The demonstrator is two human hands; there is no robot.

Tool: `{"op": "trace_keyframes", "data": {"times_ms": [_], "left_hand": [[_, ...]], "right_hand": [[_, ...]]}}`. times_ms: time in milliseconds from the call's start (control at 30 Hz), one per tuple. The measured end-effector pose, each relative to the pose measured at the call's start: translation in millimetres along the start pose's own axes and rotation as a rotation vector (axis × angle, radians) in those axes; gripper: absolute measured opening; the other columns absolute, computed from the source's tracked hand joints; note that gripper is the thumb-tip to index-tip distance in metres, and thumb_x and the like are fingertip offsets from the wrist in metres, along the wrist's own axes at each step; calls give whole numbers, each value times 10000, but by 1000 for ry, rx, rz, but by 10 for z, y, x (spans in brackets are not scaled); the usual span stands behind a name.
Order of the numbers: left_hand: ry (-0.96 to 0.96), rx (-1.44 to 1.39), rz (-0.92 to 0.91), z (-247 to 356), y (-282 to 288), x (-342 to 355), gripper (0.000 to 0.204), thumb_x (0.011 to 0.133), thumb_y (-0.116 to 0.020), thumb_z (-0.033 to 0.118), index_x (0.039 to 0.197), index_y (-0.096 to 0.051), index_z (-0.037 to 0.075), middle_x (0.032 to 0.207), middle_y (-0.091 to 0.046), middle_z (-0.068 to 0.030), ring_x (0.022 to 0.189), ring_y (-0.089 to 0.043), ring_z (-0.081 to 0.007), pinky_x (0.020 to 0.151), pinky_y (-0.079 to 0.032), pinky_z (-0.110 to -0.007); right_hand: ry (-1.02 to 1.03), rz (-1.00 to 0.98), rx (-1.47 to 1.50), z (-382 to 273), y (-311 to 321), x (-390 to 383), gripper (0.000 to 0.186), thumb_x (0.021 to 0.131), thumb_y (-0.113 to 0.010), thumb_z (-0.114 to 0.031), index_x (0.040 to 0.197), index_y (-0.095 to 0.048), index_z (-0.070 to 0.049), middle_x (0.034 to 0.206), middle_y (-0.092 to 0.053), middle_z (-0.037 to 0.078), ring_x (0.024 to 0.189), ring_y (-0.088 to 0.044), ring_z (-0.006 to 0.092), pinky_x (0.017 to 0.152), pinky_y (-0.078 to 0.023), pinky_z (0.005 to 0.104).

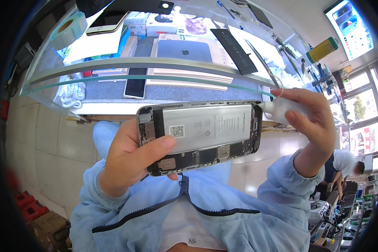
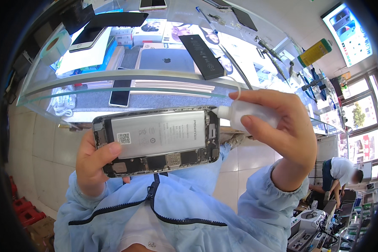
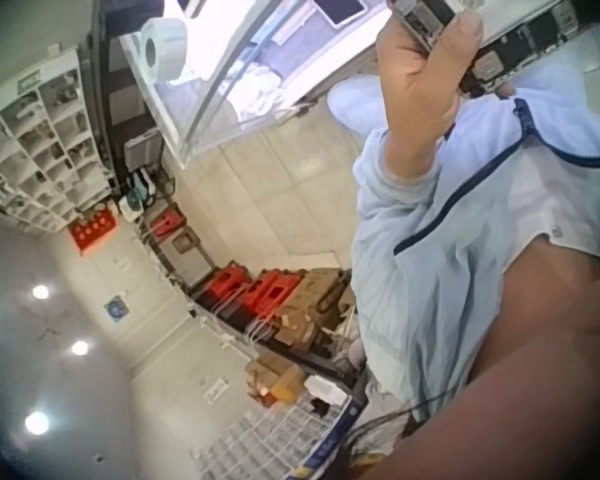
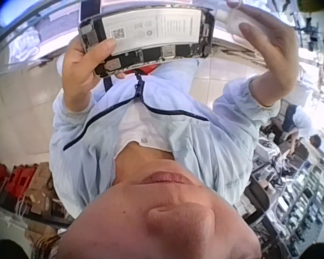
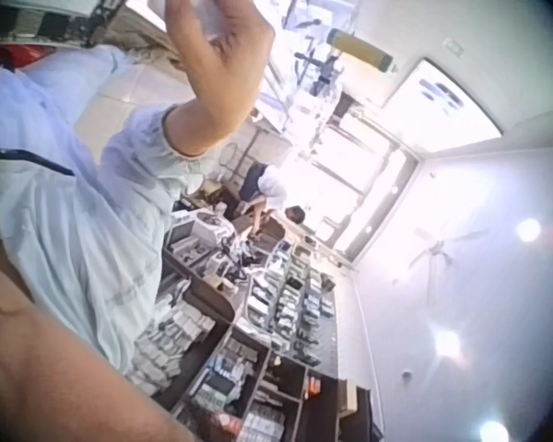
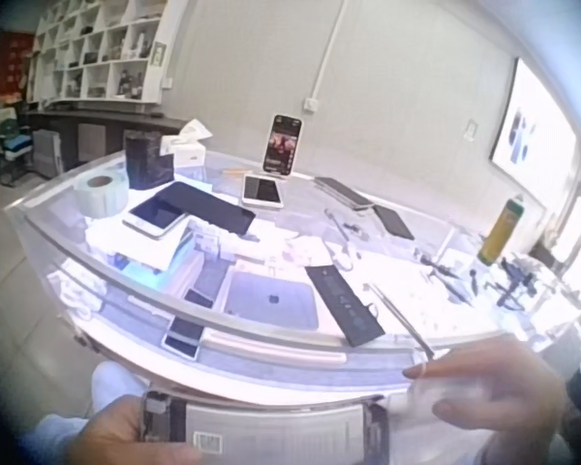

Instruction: The person removes the battery from a smartphone using a metal spudger, cleans the interior with a white cloth, and then installs a new battery. They connect the battery cable and reattach the screen assembly to the phone body.

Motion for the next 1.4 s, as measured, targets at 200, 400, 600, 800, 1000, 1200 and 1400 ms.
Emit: {"op": "trace_keyframes", "data": {"times_ms": [200,400,600,800,1000,1200,1400], "left_hand": [[-29,-22,-78,-59,188,-7,361,883,-504,53,1219,-449,-68,1035,-609,-209,771,-665,-255,513,-573,-336],[-53,-337,-43,-192,309,13,423,924,-482,126,1281,-368,-70,1132,-561,-264,888,-652,-353,593,-603,-436],[12,-639,-112,-245,319,-26,563,866,-450,2,1390,-243,-8,1276,-452,-284,1068,-555,-441,814,-534,-555],[-140,-505,-204,-172,233,42,888,733,-461,-75,1471,-63,217,1471,-208,-177,1287,-350,-420,950,-425,-587],[-170,-664,-347,-188,256,219,749,884,-299,651,1473,-57,257,1520,-138,-81,1334,-278,-390,970,-336,-656],[-251,-619,-291,-192,51,266,617,923,-329,326,1475,-76,222,1515,-172,-68,1338,-298,-345,1028,-300,-612],[-179,-710,-274,-274,-14,416,623,916,-307,378,1450,-206,73,1478,-261,-148,1338,-259,-410,1099,-121,-602]], "right_hand": [[-21,118,262,327,140,-210,431,782,-635,-183,1124,-581,74,1035,-634,173,884,-627,180,710,-493,237],[93,654,471,871,424,-15,523,799,-682,-157,1235,-451,16,1145,-541,177,976,-604,245,829,-514,308],[15,910,29,1466,563,261,505,749,-761,-168,1120,-465,5,1068,-531,122,1004,-576,221,846,-469,290],[45,1119,-693,1288,416,231,644,715,-799,-254,1184,-447,12,1157,-507,158,1110,-519,265,827,-472,335],[164,592,-631,740,-176,474,301,807,-698,-168,1044,-618,-1,951,-667,111,845,-638,214,723,-505,306],[-72,429,-865,885,-73,586,197,845,-579,-30,1033,-624,3,858,-640,135,744,-627,230,677,-492,314],[123,452,-282,258,-443,186,234,804,-597,1,1036,-613,-31,851,-540,69,633,-493,102,547,-392,230]]}}
Point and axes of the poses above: each hand's wrist, its own x-axis towards the middle knuckle, its own y-axis out of the back of the hand, z = x × y, the point moved 1 cm from there along x, towards the middle knuckle
